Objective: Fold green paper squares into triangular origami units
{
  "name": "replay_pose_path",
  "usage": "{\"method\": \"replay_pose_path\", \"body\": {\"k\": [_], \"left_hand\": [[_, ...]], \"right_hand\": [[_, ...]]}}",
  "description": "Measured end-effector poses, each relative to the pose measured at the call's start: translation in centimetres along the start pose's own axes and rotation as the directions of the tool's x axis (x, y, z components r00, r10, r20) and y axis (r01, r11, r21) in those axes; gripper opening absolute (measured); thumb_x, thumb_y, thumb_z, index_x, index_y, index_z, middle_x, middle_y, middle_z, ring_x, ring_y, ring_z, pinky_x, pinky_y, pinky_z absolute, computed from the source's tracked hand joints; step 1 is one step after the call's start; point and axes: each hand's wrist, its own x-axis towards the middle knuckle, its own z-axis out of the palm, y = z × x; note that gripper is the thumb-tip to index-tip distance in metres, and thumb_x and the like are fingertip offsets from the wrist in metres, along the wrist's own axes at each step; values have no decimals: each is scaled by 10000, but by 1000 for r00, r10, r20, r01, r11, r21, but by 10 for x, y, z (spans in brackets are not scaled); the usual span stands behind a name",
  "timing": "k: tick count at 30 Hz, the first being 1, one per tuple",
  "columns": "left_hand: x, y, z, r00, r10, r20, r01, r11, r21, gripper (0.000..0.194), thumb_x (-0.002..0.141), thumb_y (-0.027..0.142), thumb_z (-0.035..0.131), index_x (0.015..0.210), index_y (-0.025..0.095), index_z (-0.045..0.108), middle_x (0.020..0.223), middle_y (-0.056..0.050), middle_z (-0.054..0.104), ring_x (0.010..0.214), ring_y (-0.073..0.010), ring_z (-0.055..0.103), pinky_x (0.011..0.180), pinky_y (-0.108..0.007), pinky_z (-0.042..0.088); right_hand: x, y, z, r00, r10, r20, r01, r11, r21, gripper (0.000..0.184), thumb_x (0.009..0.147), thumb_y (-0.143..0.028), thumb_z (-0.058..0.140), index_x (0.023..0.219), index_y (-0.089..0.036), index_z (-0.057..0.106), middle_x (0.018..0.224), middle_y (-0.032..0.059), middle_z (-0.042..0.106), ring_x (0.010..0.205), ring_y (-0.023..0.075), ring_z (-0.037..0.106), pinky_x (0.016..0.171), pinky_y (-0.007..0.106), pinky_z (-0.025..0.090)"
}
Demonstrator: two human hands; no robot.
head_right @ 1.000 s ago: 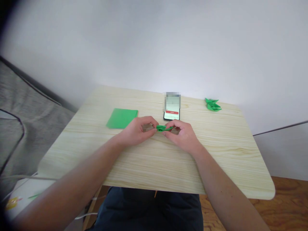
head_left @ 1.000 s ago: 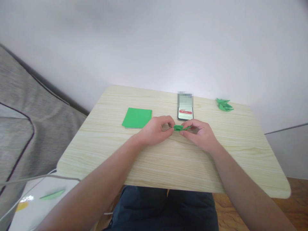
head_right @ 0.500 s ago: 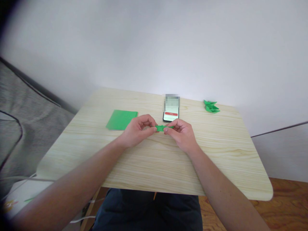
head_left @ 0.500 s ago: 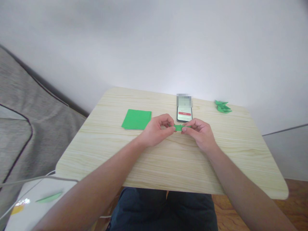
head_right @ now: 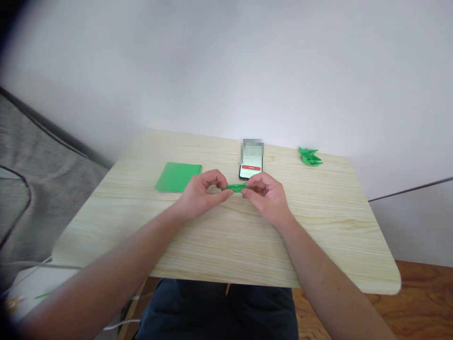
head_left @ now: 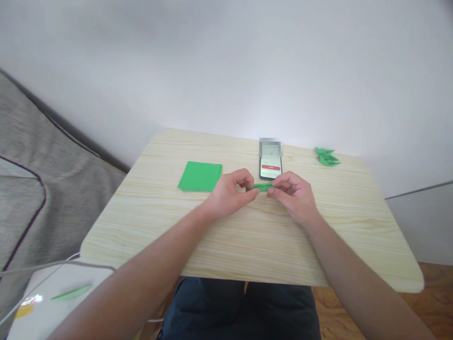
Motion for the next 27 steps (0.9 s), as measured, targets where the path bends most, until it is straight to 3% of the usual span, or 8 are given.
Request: {"method": "replay_pose_path", "body": {"k": [10, 15, 18, 22, 27], "left_hand": [[-4, 4, 1, 997, 73, -6, -72, 993, 93, 163, 879, 265, 690, 778, 197, 582, 762, 15, 624, 732, -130, 588, 702, -273, 469], [-6, 1, 3, 989, 146, -14, -143, 980, 142, 165, 893, 248, 680, 776, 199, 575, 752, 21, 610, 713, -121, 578, 703, -271, 468], [-8, 0, 4, 984, 175, -18, -170, 972, 165, 88, 889, 247, 682, 879, 206, 604, 818, 9, 643, 764, -131, 612, 744, -276, 493], [-8, 0, 6, 993, 113, -25, -109, 986, 130, 241, 892, 282, 702, 1117, 229, 634, 984, -15, 715, 881, -153, 686, 824, -288, 552], [-7, -1, 7, 997, 76, -25, -74, 994, 86, 166, 899, 277, 716, 1050, 214, 683, 1016, -23, 744, 959, -164, 708, 913, -304, 573]], "right_hand": [[-1, -3, 1, 999, -43, -25, 42, 998, -48, 243, 855, -374, 805, 919, -246, 609, 807, 11, 768, 744, 198, 738, 723, 351, 561], [0, -5, 3, 999, -36, -19, 36, 999, 25, 324, 865, -362, 794, 1089, -281, 575, 793, -20, 770, 783, 214, 759, 805, 392, 585], [-1, -7, 4, 999, -44, -6, 45, 998, 52, 348, 882, -353, 779, 1159, -289, 580, 817, -18, 774, 817, 217, 763, 845, 410, 590], [-1, -7, 5, 999, -50, 15, 50, 998, 40, 319, 904, -365, 755, 1165, -287, 589, 860, -5, 779, 831, 213, 758, 867, 420, 596], [-1, -6, 4, 998, -57, 25, 56, 997, 49, 269, 911, -354, 758, 1132, -273, 628, 874, 2, 782, 834, 204, 753, 884, 417, 587]]}}
